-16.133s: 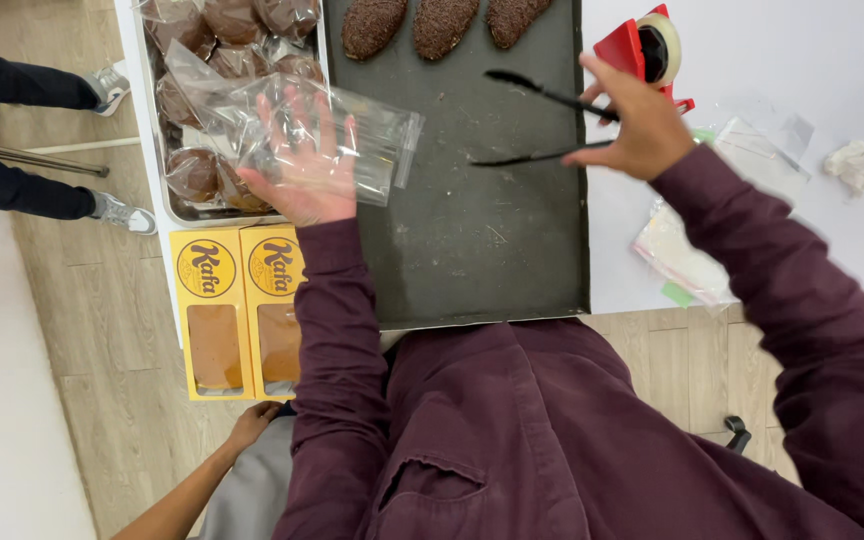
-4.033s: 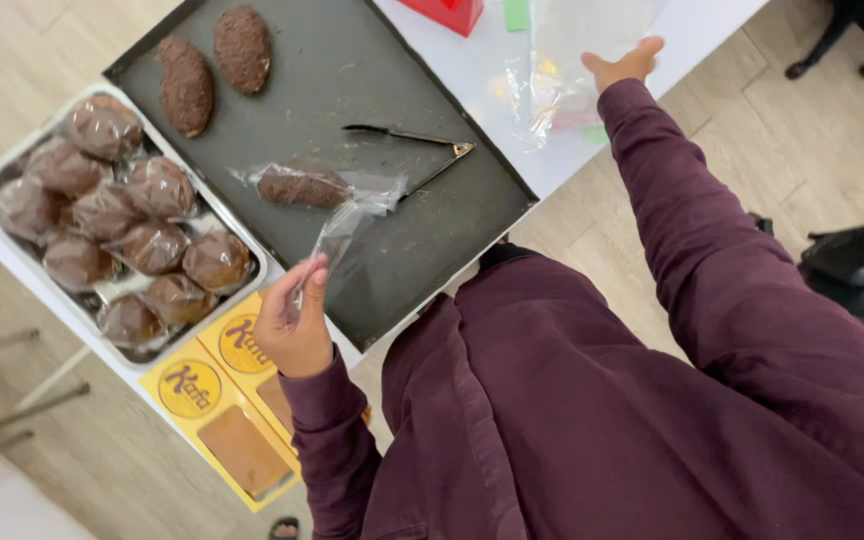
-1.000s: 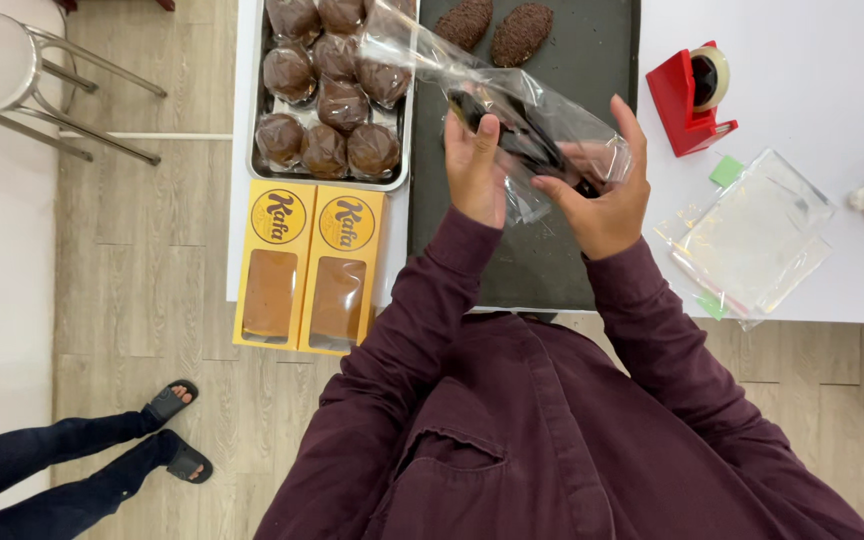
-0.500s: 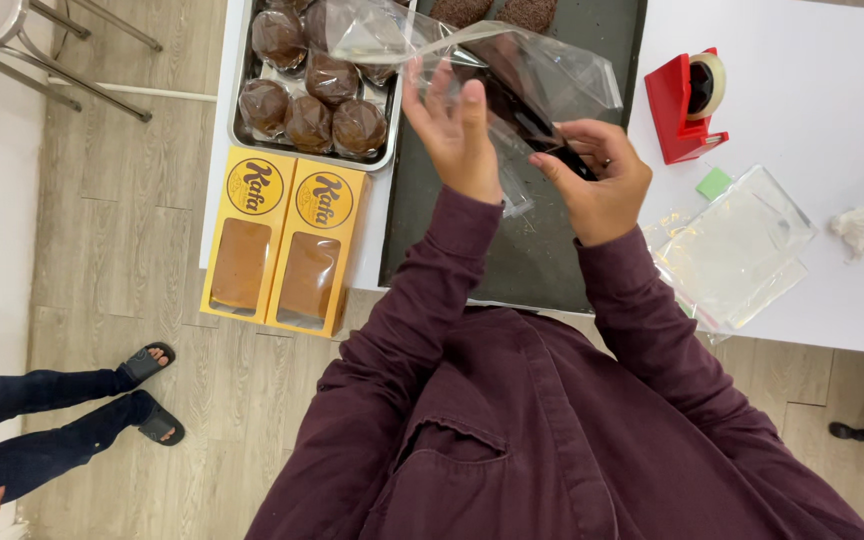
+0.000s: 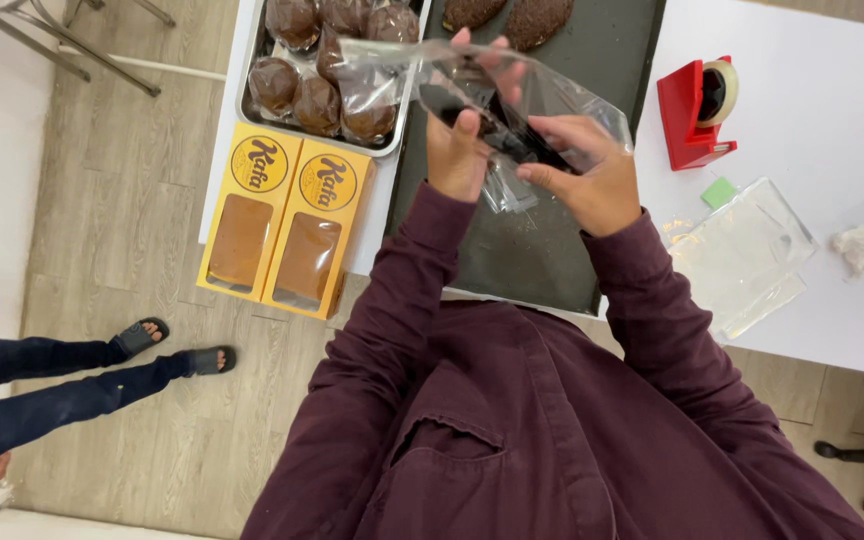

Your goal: The person uses tongs to place round and oblong baked goods into clear plastic bags. They then seal the bags and place them into a tray. The person repeats this process for several items.

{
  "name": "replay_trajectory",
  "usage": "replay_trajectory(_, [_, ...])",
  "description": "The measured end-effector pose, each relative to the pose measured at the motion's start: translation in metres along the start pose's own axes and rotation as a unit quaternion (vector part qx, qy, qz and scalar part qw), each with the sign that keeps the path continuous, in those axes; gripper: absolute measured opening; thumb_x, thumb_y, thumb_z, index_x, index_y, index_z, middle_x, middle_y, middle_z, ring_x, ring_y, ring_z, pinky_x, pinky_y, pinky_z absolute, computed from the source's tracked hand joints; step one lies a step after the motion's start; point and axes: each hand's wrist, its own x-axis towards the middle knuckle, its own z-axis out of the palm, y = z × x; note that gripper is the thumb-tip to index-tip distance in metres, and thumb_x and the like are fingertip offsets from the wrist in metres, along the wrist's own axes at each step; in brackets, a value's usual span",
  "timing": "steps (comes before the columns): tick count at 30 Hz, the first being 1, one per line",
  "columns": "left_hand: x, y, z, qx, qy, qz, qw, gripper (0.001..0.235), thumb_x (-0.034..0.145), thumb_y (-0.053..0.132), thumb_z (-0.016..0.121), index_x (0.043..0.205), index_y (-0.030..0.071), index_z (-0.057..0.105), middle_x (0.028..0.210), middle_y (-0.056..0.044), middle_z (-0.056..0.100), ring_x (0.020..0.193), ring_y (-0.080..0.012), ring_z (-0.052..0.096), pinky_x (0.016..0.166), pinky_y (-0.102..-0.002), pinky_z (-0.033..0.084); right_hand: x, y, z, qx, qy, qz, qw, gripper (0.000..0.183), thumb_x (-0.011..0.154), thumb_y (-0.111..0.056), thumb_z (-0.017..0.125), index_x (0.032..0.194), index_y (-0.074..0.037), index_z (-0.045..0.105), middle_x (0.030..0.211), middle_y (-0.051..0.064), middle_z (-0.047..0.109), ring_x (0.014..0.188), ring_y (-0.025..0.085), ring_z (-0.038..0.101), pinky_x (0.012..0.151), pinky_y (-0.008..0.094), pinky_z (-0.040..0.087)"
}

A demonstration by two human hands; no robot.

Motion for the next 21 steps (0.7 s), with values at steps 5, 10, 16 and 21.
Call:
replay_trajectory(5, [-0.024,-0.015,-0.002,0.117,-0.022,0.014,0.993,0.073,0.087,0.040,0.088,0.138,0.002,0.051,0.122,-0.022,0.070,0.116,-0.0320,0.068,0.103,-0.045,0.057,0.006,-0.002,0.002,0.068,0.050,-0.061,0.995,0.046,0.089,-0.025,0.084,0.128,-0.005,0.070,0.106,0.009,0.067,0.086,0.014,0.056,0.076,0.025,0.047])
replay_trajectory(10, [0.002,0.028,0.001,0.072,0.110,-0.037,0.991,0.078,0.092,0.027,0.067,0.158,0.017,0.027,0.149,-0.017,0.037,0.127,-0.0356,0.048,0.098,-0.052,0.047,0.005,-0.012,0.007,0.026,-0.009,-0.048,0.998,0.054,0.085,-0.029,0.084,0.128,-0.002,0.066,0.125,0.015,0.068,0.119,0.027,0.063,0.105,0.041,0.051])
replay_trajectory(16, [0.010,0.056,-0.020,-0.028,0.005,0.019,0.999,0.099,0.085,0.049,0.085,0.159,0.011,0.032,0.120,-0.010,0.061,0.100,-0.0270,0.065,0.085,-0.044,0.060,0.005,-0.011,0.018,0.064,0.014,-0.010,0.998,0.048,0.083,-0.029,0.085,0.122,-0.005,0.070,0.121,0.012,0.071,0.117,0.022,0.066,0.103,0.034,0.052])
replay_trajectory(21, [0.004,0.039,-0.059,-0.129,0.021,-0.091,0.987,0.076,0.077,0.056,0.088,0.131,0.011,0.058,0.107,-0.008,0.068,0.101,-0.0264,0.066,0.094,-0.044,0.056,0.002,-0.016,0.033,0.018,-0.011,-0.010,1.000,0.063,0.083,-0.034,0.086,0.136,-0.009,0.063,0.134,0.018,0.062,0.119,0.024,0.061,0.098,0.033,0.053])
